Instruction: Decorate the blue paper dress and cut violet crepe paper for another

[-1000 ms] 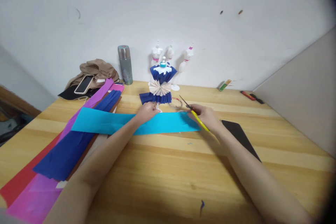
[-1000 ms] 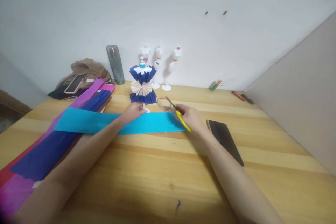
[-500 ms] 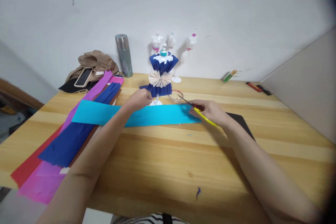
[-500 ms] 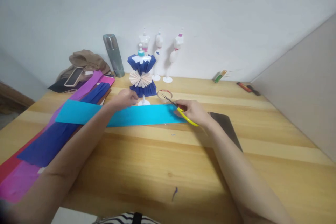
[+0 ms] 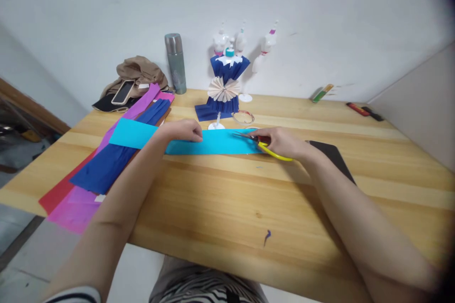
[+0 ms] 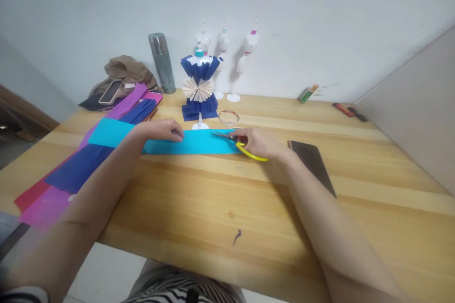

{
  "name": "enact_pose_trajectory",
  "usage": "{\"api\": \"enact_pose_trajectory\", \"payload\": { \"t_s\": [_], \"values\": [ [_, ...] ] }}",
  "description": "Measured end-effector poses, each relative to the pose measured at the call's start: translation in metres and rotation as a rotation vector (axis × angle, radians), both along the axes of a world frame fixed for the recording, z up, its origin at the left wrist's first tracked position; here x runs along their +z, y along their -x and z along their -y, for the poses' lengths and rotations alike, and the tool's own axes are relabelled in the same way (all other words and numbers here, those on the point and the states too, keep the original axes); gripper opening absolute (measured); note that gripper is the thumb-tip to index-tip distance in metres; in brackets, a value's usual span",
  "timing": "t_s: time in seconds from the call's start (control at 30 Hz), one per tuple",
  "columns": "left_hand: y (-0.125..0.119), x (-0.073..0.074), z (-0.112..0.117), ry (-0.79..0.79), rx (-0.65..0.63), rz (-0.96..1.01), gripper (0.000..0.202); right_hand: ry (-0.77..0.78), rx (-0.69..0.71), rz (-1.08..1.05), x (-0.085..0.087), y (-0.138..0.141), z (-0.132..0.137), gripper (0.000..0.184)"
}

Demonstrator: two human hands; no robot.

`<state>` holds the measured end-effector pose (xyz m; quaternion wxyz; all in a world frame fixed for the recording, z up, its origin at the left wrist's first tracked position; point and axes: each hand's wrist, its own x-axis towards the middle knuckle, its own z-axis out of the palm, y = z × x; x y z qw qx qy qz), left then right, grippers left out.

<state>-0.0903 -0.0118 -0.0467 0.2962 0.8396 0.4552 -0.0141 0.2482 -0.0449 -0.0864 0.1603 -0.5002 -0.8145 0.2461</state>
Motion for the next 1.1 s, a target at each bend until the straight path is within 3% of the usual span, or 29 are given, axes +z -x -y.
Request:
{"api": "enact_pose_trajectory", "payload": {
  "t_s": [0.13, 0.3, 0.43, 0.6, 0.8, 0.93, 1.1],
  "values": [
    [-0.007, -0.002, 0.005, 0.019, -0.037, -0.042, 0.014, 0.032, -0.018, -0.012, 0.000, -0.006, -0.001, 0.045],
    [-0.015, -0.011, 0.005, 0.000, -0.229, -0.020, 0.029, 0.139, -0.020, -0.155, 0.004, -0.010, 0.001, 0.050],
    [-0.015, -0.011, 0.003, -0.007, -0.304, 0.014, 0.029, 0.217, 0.013, -0.171, 0.008, -0.010, 0.004, 0.050],
    [-0.018, -0.010, 0.005, -0.030, -0.270, 0.011, 0.024, 0.076, -0.021, -0.084, 0.005, -0.004, 0.003, 0.042],
    [-0.036, -0.024, 0.008, -0.117, -0.221, 0.082, 0.013, 0.050, -0.060, -0.139, 0.011, -0.007, 0.003, 0.047],
    [-0.037, -0.028, 0.005, -0.100, -0.219, 0.136, 0.019, 0.054, 0.027, -0.137, 0.025, -0.026, 0.006, 0.057],
    [-0.032, -0.025, 0.005, -0.045, -0.206, 0.176, 0.020, 0.000, 0.124, 0.030, 0.036, -0.044, 0.010, 0.060]
  ]
}}
